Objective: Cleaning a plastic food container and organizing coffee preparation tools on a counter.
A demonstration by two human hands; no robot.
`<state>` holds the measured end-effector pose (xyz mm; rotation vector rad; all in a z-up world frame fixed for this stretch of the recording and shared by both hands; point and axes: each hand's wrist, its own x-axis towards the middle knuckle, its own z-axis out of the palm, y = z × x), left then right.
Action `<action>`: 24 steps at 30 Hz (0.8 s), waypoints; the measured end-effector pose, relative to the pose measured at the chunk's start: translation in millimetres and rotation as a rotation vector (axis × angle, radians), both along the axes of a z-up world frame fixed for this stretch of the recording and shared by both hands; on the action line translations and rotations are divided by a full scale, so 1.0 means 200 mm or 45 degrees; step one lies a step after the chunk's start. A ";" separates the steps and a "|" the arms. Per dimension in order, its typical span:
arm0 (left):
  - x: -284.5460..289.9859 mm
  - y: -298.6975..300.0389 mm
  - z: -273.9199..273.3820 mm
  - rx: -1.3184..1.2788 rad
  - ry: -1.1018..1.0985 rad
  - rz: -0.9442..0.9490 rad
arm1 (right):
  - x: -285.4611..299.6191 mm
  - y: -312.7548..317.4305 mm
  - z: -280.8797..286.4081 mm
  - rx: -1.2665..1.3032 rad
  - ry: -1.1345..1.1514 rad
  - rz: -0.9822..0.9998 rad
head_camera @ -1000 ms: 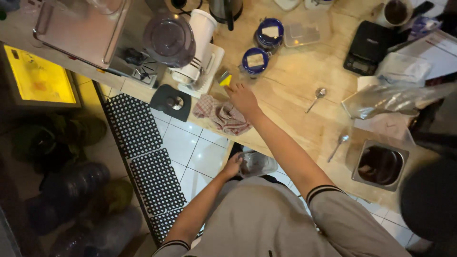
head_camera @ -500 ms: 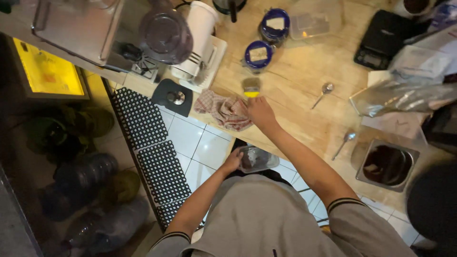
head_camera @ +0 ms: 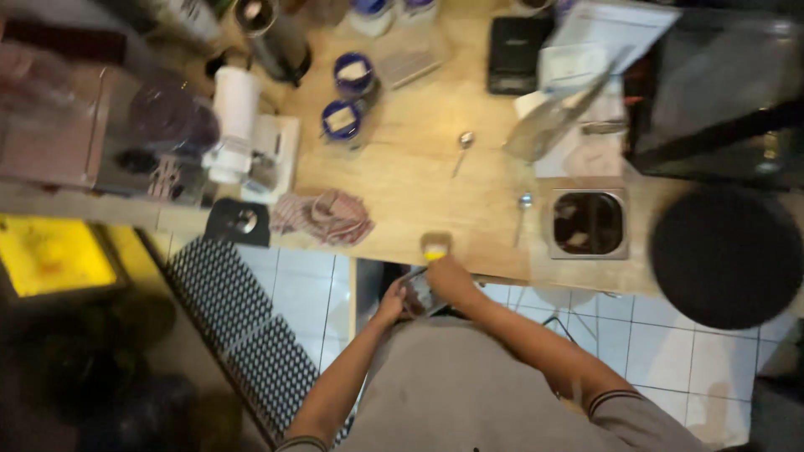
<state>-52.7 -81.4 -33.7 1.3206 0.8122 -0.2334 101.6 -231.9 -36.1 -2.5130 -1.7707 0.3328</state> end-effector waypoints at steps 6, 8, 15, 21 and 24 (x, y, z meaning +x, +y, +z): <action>0.00 -0.03 -0.41 -0.180 0.278 0.144 | -0.13 -0.11 0.31 -0.059 0.227 -0.251; 0.08 -0.14 0.18 0.016 0.198 -0.002 | -0.07 -0.18 0.46 0.017 0.298 -0.405; 0.03 0.01 -0.32 -0.360 0.140 -0.011 | 0.01 -0.37 0.42 0.207 0.208 -0.725; 0.01 -0.04 -0.37 -0.550 0.085 0.090 | -0.06 -0.39 0.51 0.274 0.507 -0.431; 0.02 -0.07 -0.29 -0.455 0.170 0.071 | -0.03 -0.40 0.57 0.386 0.510 -0.640</action>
